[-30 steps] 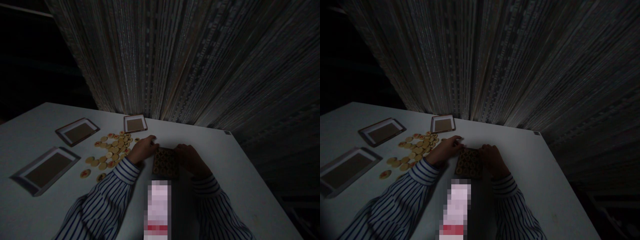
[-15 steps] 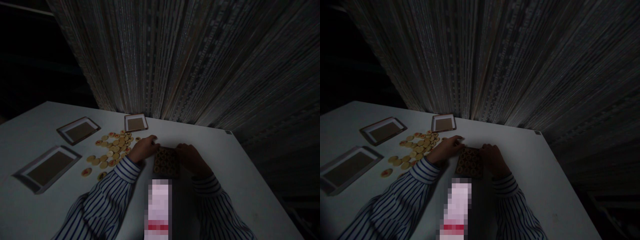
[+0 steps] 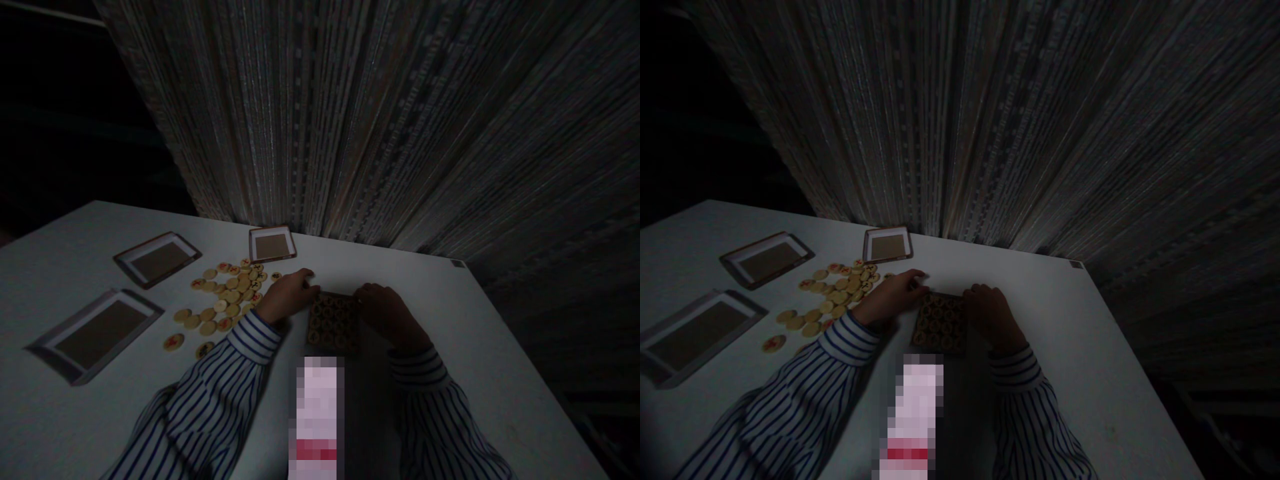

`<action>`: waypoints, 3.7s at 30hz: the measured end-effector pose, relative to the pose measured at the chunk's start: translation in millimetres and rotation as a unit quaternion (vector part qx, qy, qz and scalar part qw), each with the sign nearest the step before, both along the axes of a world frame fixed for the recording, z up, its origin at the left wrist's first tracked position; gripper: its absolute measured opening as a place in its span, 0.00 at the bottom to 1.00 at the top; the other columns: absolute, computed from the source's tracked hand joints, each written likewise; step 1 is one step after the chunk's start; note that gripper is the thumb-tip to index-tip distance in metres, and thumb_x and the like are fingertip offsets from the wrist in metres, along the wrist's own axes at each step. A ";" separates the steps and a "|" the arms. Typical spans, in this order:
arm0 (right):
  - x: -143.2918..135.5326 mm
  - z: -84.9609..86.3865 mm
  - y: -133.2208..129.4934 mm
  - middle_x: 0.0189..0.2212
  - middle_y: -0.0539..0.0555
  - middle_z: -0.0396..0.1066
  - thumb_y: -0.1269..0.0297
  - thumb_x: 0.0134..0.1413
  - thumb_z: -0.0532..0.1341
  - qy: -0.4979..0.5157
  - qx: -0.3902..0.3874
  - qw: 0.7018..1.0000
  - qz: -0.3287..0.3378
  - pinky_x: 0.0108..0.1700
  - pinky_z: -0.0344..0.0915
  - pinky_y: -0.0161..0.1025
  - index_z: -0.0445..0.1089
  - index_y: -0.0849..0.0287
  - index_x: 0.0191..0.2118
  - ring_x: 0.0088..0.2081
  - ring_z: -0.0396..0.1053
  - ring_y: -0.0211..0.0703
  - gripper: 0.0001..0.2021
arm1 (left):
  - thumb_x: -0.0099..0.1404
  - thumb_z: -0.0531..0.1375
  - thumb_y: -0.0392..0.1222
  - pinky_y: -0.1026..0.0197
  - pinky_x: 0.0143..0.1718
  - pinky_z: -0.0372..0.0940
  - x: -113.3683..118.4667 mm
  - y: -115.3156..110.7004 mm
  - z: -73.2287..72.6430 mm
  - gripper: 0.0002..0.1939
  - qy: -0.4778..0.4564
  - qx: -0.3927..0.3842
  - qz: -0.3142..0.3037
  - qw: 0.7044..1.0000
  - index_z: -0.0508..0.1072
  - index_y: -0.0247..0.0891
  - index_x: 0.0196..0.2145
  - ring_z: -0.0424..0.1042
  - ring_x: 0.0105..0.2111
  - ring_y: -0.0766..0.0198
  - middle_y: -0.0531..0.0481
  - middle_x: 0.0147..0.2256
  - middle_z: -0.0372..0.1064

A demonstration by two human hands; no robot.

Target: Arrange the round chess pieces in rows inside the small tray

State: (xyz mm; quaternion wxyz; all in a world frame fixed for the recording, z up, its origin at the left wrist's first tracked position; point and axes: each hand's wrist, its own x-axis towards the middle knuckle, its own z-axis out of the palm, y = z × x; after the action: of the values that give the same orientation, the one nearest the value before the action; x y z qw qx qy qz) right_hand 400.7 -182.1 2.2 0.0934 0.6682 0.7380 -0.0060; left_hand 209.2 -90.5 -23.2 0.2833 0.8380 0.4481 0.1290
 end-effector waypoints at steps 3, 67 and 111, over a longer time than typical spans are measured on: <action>0.0 2.6 -1.1 0.39 0.59 0.71 0.68 0.60 0.50 0.002 -0.005 0.999 -0.031 0.38 0.61 0.39 0.68 0.62 0.42 0.41 0.69 0.46 0.12 | 0.62 0.54 0.46 0.62 0.35 0.64 0.0 0.1 -0.8 0.20 0.006 0.004 -0.004 1.000 0.67 0.35 0.49 0.73 0.37 0.59 0.43 0.39 0.75; -7.3 -5.0 -1.5 0.40 0.57 0.71 0.64 0.61 0.49 0.007 -0.010 0.995 -0.097 0.37 0.62 0.38 0.64 0.60 0.45 0.42 0.69 0.45 0.11 | 0.64 0.52 0.43 0.61 0.38 0.64 1.8 -7.3 6.4 0.17 0.059 0.003 -0.037 0.998 0.70 0.37 0.48 0.73 0.41 0.58 0.44 0.41 0.75; -18.2 -4.6 1.1 0.38 0.59 0.70 0.65 0.60 0.51 -0.022 0.008 0.997 -0.079 0.35 0.58 0.40 0.73 0.59 0.37 0.40 0.68 0.47 0.13 | 0.65 0.51 0.46 0.62 0.37 0.64 1.4 -7.9 7.7 0.18 0.076 0.005 -0.039 0.996 0.70 0.37 0.48 0.73 0.40 0.59 0.45 0.41 0.75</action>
State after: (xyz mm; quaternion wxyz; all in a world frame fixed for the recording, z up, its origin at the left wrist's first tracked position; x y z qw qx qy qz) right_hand 382.4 -181.0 -2.3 0.1031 0.7249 0.6810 0.0076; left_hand 210.6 -98.4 -15.5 0.2492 0.8635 0.4350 0.0558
